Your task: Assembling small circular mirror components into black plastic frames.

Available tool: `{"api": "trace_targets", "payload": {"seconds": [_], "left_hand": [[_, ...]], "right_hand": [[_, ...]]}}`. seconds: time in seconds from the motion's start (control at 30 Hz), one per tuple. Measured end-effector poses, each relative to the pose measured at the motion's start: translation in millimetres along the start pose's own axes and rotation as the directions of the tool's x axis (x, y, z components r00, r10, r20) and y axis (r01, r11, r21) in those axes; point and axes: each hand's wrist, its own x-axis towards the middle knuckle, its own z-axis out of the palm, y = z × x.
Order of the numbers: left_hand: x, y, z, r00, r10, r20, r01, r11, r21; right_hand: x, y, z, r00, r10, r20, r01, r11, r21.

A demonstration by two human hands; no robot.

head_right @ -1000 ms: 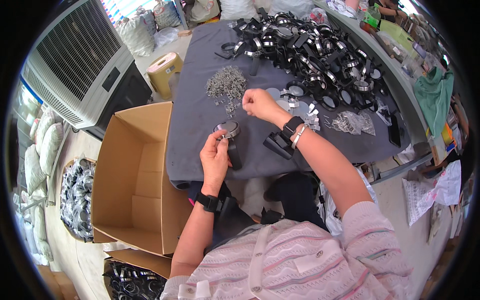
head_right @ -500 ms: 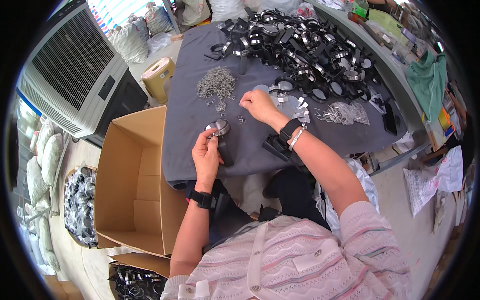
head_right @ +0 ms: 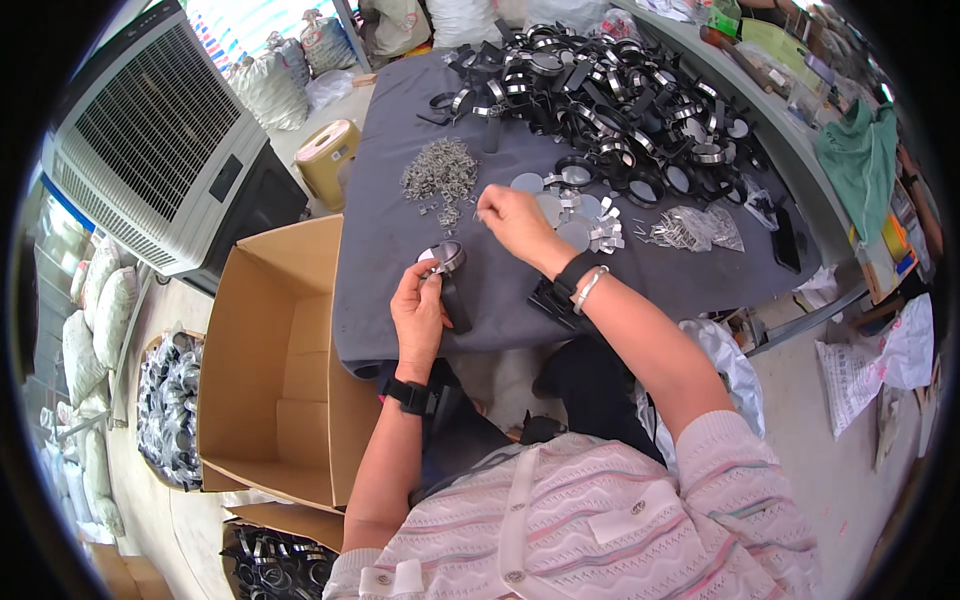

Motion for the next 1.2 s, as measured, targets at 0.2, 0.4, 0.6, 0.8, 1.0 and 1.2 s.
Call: {"api": "trace_targets", "payload": {"seconds": [0.2,0.4,0.6,0.8,1.0,1.2], "left_hand": [[3,-3,-2,1.000,0.013,0.000,-0.013,1.000,-0.002],[3,0,0,1.000,0.027,-0.002,-0.027,1.000,0.001],[3,1,4,1.000,0.016,-0.006,-0.016,1.000,-0.007],[3,2,2,1.000,0.012,-0.004,-0.012,1.000,0.016],[0,2,2,1.000,0.017,-0.001,-0.017,1.000,0.007],[1,0,1,1.000,0.008,-0.007,-0.008,1.000,0.013]], "right_hand": [[-6,25,5,0.967,0.254,-0.010,-0.246,0.943,0.226],[-6,23,-4,0.871,0.423,0.251,-0.475,0.594,0.649],[-6,18,-6,0.881,0.383,0.279,-0.473,0.690,0.548],[-3,22,0,0.858,0.442,0.262,-0.502,0.829,0.245],[-6,20,6,0.999,0.006,0.040,-0.002,0.994,-0.111],[5,22,4,0.971,-0.080,0.224,0.140,0.953,-0.267]]}}
